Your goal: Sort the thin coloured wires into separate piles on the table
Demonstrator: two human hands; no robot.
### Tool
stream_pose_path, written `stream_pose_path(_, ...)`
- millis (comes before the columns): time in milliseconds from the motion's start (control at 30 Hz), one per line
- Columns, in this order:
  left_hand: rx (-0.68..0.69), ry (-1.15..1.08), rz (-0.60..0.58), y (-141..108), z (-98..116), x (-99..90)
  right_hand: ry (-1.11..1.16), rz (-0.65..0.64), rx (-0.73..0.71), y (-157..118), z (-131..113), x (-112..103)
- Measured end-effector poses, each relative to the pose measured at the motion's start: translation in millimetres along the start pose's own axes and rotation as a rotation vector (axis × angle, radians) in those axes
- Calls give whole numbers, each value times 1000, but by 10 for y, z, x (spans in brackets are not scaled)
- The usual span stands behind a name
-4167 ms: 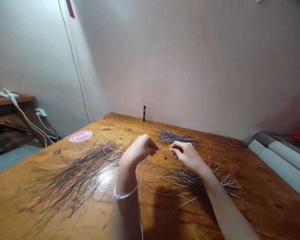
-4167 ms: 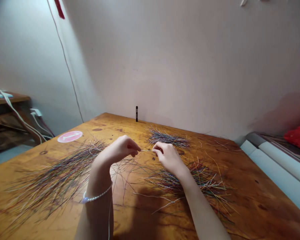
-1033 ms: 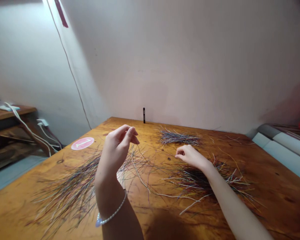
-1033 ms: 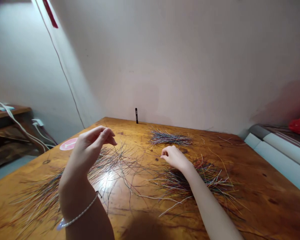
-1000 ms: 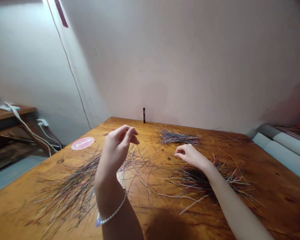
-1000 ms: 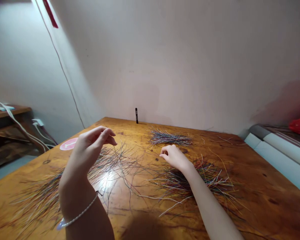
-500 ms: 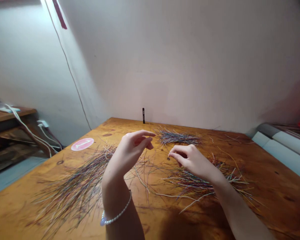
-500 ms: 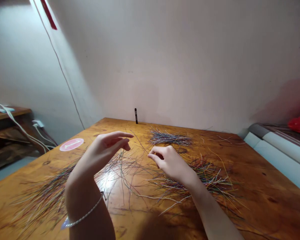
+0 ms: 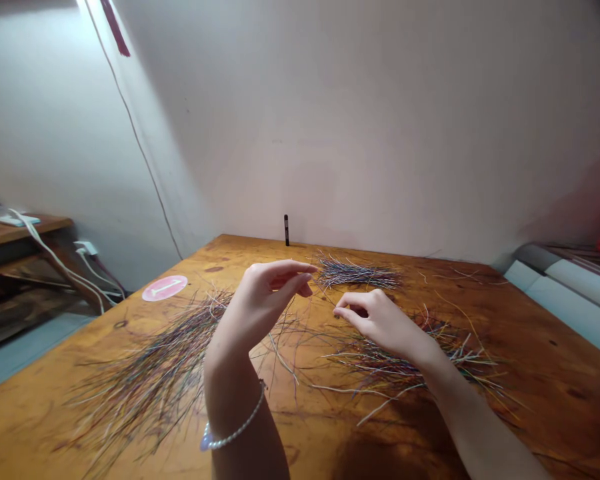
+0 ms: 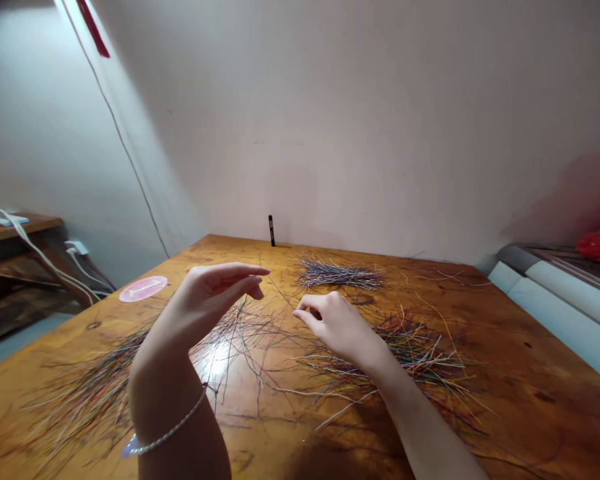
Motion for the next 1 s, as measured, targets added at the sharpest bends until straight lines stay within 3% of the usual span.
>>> stream_pose_path(667,-54,28,53,13,-26,-50,103,64,-4,-10,-19,-16)
stream_pose_path(1000,-104,-103,98,44,-82,-43,111,22,-29,-14,-32,-2)
Point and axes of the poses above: each hand's wrist, its own y-axis towards the middle knuckle, its own x-axis out of the palm, z = x × y, the point moved 2 cm from there along y, towards the middle knuckle, and after that the axes turned 6 degrees about z, right-handed, at the moved point
